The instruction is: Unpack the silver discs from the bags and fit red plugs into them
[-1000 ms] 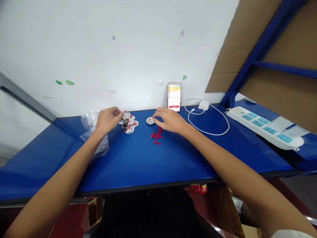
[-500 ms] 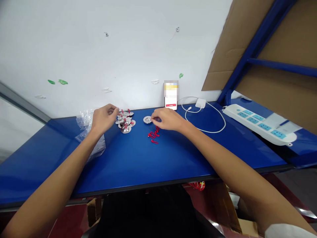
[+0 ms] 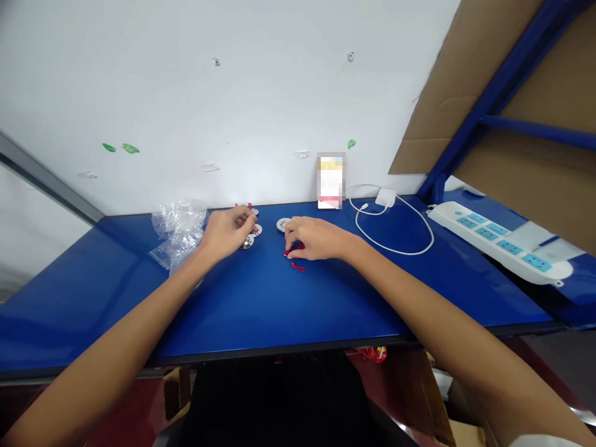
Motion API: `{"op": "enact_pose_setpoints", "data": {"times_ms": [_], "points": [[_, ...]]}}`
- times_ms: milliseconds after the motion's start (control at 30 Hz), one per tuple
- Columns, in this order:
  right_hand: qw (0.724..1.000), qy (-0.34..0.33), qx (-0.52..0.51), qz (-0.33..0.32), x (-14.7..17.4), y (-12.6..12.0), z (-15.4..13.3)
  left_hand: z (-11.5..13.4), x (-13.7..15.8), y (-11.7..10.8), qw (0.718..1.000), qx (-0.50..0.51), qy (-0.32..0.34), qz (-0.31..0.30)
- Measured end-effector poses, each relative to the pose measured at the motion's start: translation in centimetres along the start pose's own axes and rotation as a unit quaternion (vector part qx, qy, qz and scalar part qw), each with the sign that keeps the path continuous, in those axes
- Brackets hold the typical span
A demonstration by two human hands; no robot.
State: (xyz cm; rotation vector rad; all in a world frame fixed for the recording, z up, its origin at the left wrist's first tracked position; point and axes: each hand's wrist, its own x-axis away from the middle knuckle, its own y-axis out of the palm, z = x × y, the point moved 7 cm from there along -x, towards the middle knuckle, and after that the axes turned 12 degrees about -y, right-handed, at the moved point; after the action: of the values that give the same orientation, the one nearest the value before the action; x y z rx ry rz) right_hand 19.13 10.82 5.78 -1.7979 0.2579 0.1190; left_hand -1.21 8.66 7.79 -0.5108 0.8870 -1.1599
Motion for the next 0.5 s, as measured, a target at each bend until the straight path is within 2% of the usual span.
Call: {"op": "enact_pose_setpoints", "data": {"times_ms": [133,233,367,500], "points": [[0.999,0.011,-0.021,0.025,-0.2,-0.1,-0.1,0.8,0.8,1.4,0.999,0.007,0.021,-0.042],[0.995,0.039,-0.065,0.071,-0.1,-0.6,0.3,0.7,0.8,1.7,0.999,0.021,0.018,-0.045],[0.959,0.107,-0.192,0.176,0.3,-1.1,1.4,0.5,0.7,2.0,0.993,0.096,0.012,-0.071],[0.933,0.118,-0.263,0.213,0.1,-0.4,1.9,1.9,1.4,2.6,0.977,0.165,0.08,-0.106]]}}
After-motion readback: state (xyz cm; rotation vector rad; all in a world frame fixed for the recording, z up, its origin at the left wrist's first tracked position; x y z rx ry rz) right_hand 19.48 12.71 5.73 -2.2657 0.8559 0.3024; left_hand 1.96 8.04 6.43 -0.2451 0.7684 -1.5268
